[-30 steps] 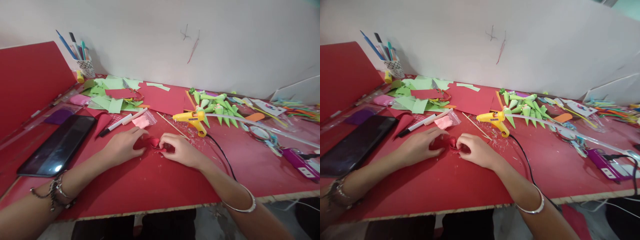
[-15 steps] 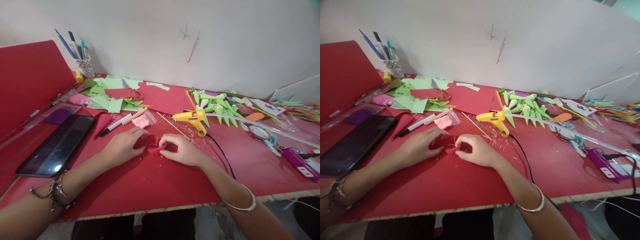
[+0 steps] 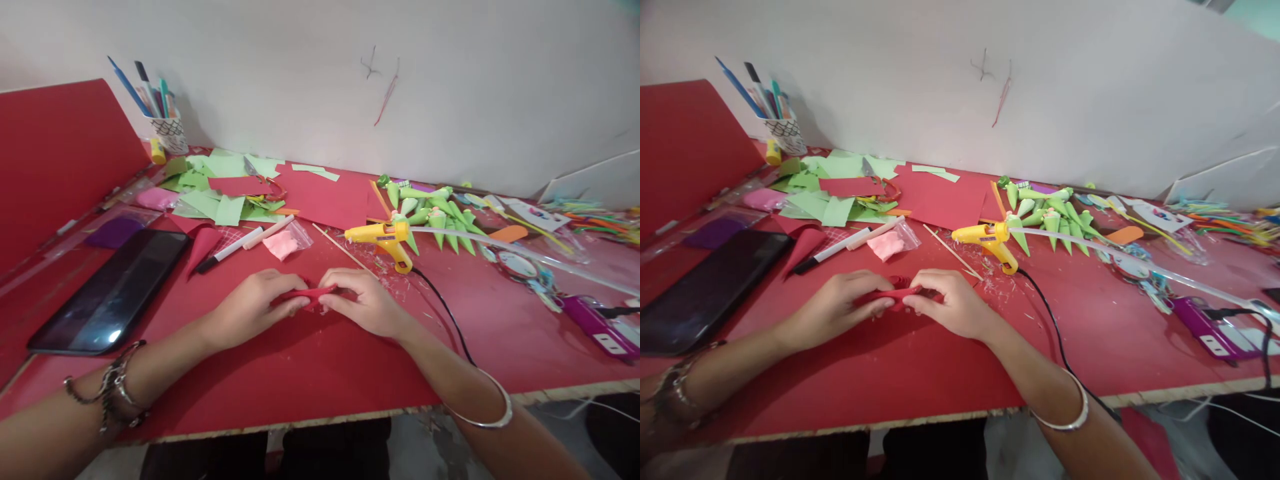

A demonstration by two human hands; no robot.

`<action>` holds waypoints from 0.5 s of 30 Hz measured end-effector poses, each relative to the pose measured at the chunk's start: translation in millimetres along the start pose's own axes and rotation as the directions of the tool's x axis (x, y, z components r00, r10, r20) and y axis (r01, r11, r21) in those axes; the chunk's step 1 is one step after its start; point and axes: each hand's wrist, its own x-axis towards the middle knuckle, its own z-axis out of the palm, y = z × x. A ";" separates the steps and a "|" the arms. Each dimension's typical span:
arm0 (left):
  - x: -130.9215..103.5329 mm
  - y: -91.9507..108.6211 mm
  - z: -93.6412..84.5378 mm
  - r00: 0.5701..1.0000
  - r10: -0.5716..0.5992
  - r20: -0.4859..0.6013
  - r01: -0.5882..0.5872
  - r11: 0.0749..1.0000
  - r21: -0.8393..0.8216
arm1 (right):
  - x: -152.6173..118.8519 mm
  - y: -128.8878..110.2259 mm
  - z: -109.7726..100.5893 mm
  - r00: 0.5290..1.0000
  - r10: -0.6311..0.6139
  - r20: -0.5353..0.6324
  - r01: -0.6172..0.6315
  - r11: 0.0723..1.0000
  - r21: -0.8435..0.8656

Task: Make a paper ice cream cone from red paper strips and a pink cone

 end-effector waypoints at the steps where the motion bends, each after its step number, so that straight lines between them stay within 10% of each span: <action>1: 0.2 -0.9 0.4 1.000 -0.009 -0.023 0.009 1.000 -0.003 | 0.0 -1.1 0.0 1.000 0.014 0.006 -0.014 1.000 0.001; 15: 5.4 -5.4 -17.2 0.994 -0.088 -0.072 0.077 0.987 -0.138 | -0.3 -4.6 -15.4 0.997 0.060 -0.039 -0.057 0.996 0.072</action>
